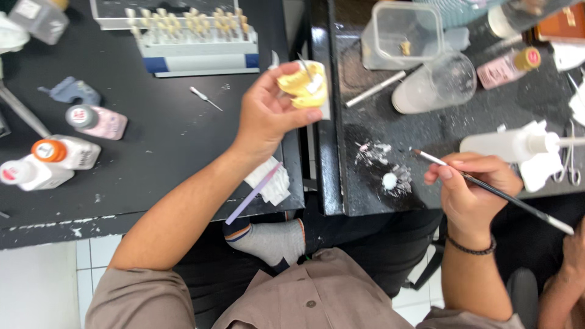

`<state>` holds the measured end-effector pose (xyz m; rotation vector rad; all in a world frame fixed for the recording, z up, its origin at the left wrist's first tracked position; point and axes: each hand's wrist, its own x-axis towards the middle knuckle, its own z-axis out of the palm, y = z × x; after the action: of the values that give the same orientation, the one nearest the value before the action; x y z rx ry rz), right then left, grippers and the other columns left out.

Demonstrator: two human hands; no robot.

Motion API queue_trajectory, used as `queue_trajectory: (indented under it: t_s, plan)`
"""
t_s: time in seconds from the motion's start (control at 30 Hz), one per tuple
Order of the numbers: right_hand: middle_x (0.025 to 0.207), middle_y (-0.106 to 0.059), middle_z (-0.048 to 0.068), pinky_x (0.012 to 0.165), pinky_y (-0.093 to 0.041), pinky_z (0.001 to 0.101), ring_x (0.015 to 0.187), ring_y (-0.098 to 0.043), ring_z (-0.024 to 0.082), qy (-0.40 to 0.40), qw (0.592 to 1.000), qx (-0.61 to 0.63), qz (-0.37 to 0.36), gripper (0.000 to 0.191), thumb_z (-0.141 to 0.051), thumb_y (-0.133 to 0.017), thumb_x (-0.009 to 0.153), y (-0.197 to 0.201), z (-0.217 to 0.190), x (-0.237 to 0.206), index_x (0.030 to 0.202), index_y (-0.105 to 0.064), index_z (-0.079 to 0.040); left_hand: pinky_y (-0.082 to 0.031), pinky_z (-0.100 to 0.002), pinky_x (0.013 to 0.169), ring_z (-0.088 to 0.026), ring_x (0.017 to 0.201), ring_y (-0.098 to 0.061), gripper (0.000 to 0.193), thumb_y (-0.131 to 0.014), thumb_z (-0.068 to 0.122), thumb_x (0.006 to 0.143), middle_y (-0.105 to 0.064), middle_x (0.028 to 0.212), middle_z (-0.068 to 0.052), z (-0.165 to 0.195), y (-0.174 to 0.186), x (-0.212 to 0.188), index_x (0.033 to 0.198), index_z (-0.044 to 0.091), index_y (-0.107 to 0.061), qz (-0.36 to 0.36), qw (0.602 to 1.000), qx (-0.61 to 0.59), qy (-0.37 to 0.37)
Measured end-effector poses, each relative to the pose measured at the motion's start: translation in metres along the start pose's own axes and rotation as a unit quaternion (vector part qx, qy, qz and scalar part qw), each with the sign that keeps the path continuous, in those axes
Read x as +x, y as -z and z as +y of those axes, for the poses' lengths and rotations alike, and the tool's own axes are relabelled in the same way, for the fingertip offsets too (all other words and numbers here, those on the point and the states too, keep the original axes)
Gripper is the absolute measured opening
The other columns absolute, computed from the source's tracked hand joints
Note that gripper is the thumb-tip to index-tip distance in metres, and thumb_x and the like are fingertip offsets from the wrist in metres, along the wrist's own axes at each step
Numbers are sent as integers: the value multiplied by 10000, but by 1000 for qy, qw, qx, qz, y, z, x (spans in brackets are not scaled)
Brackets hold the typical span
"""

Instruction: The person holds a plaster dental model with a prosthetic restoration and uses a fine brush to apply and shape white porcelain material on the prosthesis. They periodically dip the brush, wipe it on a tissue, and rotate the model to work on different areas of the restoration.

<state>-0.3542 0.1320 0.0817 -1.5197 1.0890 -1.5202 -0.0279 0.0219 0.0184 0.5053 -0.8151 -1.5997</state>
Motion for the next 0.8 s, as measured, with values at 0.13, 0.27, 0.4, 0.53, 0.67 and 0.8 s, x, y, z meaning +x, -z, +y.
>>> queue_trajectory:
  t_s: [0.13,0.27,0.4,0.53,0.67,0.8]
  plan:
    - [939,-740,184,728,-633,296,824,-758,224,110,980,-110,-124,178,98,-750,1000,-47,-23,52,1088,-628,3,-586,-400,1098,-248,1229,-661,716,-837,-97,804,-598,1384,-181,3,-1,-2,1430,-46,-495,-5,999,-25,39]
    - [982,-739,207,805,-617,321,924,-769,280,209,933,-204,-211,244,144,-790,948,-98,-19,99,1110,-657,19,-559,-361,1091,-226,1229,-662,717,-845,-65,819,-610,1385,-175,6,-2,-5,1452,-63,-509,-21,996,-55,67]
    - [1025,-725,195,894,-637,366,1005,-763,314,229,937,-148,-217,261,152,-780,934,-121,-11,107,1099,-638,7,-560,-356,1103,-216,1239,-664,721,-856,-44,817,-622,1390,-177,10,-4,-8,1450,-71,-511,-32,996,-47,70]
    - [975,-719,207,924,-649,436,1028,-759,361,203,942,-122,-236,245,146,-743,864,-121,-6,101,1026,-611,19,-564,-361,1086,-213,1238,-659,746,-861,-35,808,-615,1383,-165,10,-8,-12,1458,-69,-497,-26,995,-40,85]
    - [991,-734,212,917,-648,422,1029,-767,356,218,932,-131,-257,234,144,-752,884,-119,-3,100,1041,-624,27,-571,-371,1086,-219,1243,-657,760,-866,-30,809,-606,1386,-171,12,-9,-11,1465,-78,-485,-22,995,-45,81]
    - [993,-738,216,880,-641,385,1079,-756,381,190,937,-141,-257,226,143,-757,882,-118,-3,98,1037,-635,32,-568,-373,1107,-226,1268,-648,772,-864,-30,818,-589,1409,-175,15,-10,-11,1479,-79,-467,-29,996,-36,72]
